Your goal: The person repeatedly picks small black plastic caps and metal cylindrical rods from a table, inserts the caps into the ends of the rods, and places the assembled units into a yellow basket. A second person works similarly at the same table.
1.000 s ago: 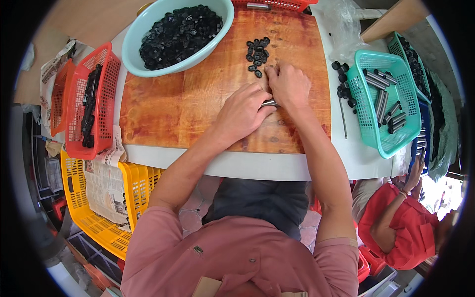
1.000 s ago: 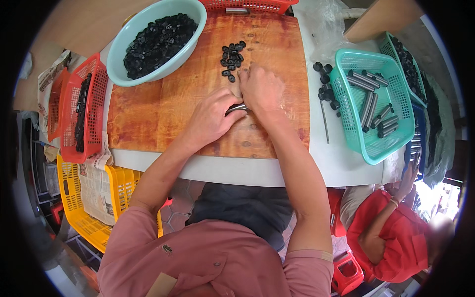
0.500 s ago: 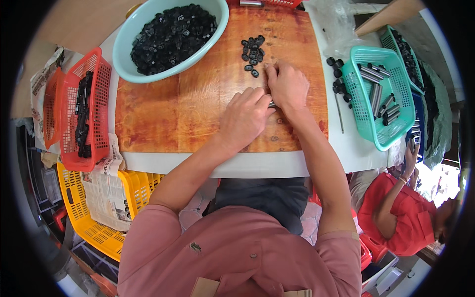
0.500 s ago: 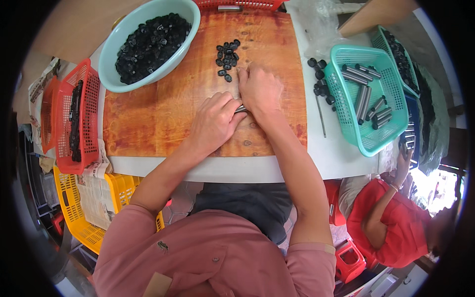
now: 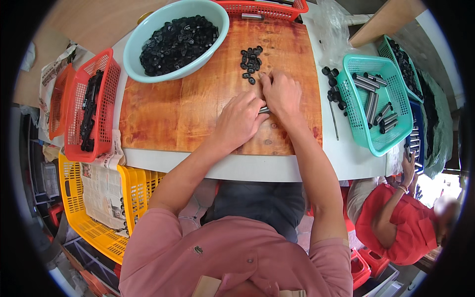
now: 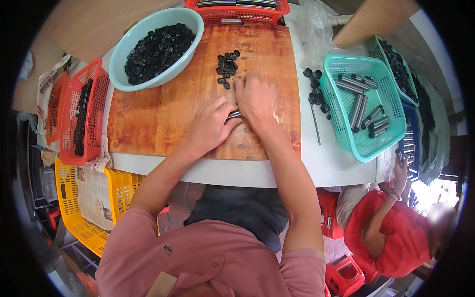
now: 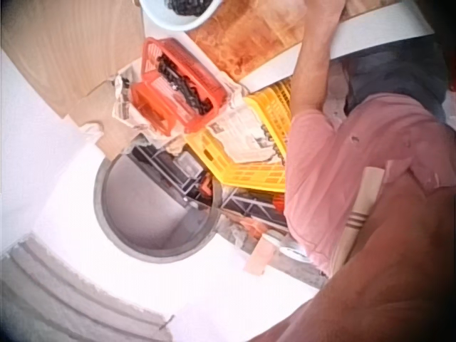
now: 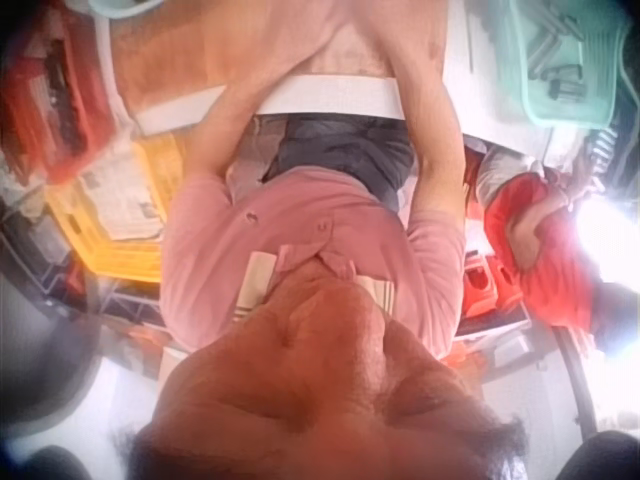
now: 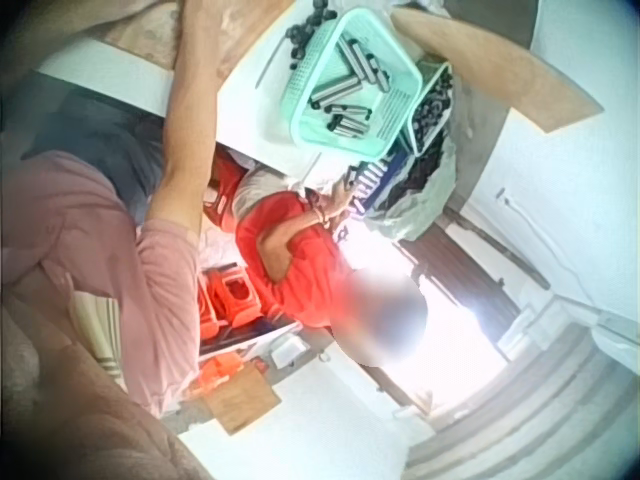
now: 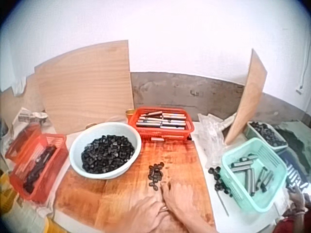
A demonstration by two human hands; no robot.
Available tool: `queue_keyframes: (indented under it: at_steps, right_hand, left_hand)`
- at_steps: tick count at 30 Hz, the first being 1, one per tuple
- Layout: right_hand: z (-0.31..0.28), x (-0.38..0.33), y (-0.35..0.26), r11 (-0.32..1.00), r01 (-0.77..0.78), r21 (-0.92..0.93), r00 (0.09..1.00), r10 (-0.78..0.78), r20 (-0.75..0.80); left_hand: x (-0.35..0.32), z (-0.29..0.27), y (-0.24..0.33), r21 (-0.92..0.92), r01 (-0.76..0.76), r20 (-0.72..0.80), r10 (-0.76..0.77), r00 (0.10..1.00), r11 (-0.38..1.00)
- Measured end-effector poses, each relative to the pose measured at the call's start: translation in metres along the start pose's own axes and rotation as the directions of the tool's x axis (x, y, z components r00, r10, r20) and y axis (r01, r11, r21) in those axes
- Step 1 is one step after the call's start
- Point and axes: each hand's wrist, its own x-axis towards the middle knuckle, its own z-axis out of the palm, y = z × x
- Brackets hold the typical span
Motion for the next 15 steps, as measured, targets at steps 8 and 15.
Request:
queue_keyframes:
  at_steps: [8, 15]
  right_hand:
    - [0.002, 0.0, 0.003, 0.996, -0.04, -0.081, 0.999, 0.039, -0.017]
    - [-0.002, 0.006, 0.006, 0.942, -0.168, 0.291, 0.985, 0.174, 0.006]
  left_hand:
    - [0.001, 0.005, 0.001, 0.074, -0.082, 0.005, 0.082, 0.997, 0.994]
    - [0.005, -0.001, -0.004, 0.059, 0.012, 0.062, -0.015, 0.998, 0.998]
